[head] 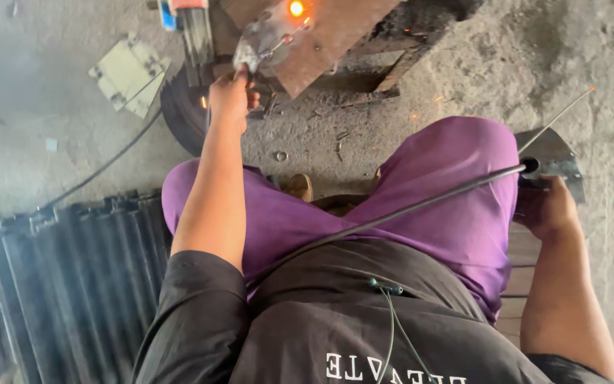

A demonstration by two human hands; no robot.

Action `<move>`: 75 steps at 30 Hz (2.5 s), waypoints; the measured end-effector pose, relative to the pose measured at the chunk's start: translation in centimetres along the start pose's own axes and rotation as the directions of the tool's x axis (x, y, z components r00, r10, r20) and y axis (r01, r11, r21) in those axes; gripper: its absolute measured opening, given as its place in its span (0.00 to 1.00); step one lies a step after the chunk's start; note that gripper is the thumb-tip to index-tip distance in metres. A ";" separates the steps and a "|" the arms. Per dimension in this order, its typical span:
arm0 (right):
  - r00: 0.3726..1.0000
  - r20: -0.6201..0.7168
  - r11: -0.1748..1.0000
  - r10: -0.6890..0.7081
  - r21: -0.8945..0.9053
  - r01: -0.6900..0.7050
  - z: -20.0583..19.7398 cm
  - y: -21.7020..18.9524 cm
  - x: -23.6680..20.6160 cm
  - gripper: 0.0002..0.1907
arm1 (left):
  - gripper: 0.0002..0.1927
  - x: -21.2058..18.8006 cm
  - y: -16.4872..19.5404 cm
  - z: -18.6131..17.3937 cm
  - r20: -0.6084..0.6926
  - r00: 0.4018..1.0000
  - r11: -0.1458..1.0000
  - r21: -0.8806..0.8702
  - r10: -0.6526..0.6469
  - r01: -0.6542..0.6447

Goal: The person welds a small metal plate to a larger metal structure using a stick welder, applying the arc to join the pieces while holding the electrode holder by hand and steadying the plate.

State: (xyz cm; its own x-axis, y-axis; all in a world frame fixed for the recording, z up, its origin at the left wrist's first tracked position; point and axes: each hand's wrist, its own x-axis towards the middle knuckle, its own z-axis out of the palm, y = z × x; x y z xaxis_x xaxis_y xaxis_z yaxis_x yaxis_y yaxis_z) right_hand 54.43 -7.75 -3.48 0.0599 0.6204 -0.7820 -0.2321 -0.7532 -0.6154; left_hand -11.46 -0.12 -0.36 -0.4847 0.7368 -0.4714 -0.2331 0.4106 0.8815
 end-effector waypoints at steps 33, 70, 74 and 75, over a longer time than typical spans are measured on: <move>0.775 0.376 0.861 -0.507 0.267 0.434 14.8 -9.2 -8.4 0.36 | 0.16 -18.5 20.0 16.1 0.390 0.649 0.757 -0.295 0.653 -0.583; 0.503 -0.849 0.625 -0.161 0.307 0.717 -19.4 -0.9 5.4 0.21 | 0.18 -1.7 1.1 7.9 0.575 0.798 0.984 0.124 -0.179 0.131; 0.538 -0.843 0.546 -0.001 0.450 0.707 -17.3 2.0 9.7 0.16 | 0.19 0.1 0.0 3.3 0.493 0.842 0.975 0.137 -0.218 0.173; 0.612 -0.790 0.519 0.022 0.532 0.668 -16.0 3.0 10.3 0.16 | 0.19 0.3 0.0 2.5 0.486 0.845 0.974 0.140 -0.222 0.176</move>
State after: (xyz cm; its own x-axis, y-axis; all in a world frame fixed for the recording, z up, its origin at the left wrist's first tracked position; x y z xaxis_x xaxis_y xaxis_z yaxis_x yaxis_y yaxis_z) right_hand 69.90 -7.12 -14.98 0.7989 0.1912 -0.5703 -0.5972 0.1397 -0.7898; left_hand -9.47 1.45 -0.58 0.0519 0.7927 -0.6074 -0.1943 0.6047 0.7724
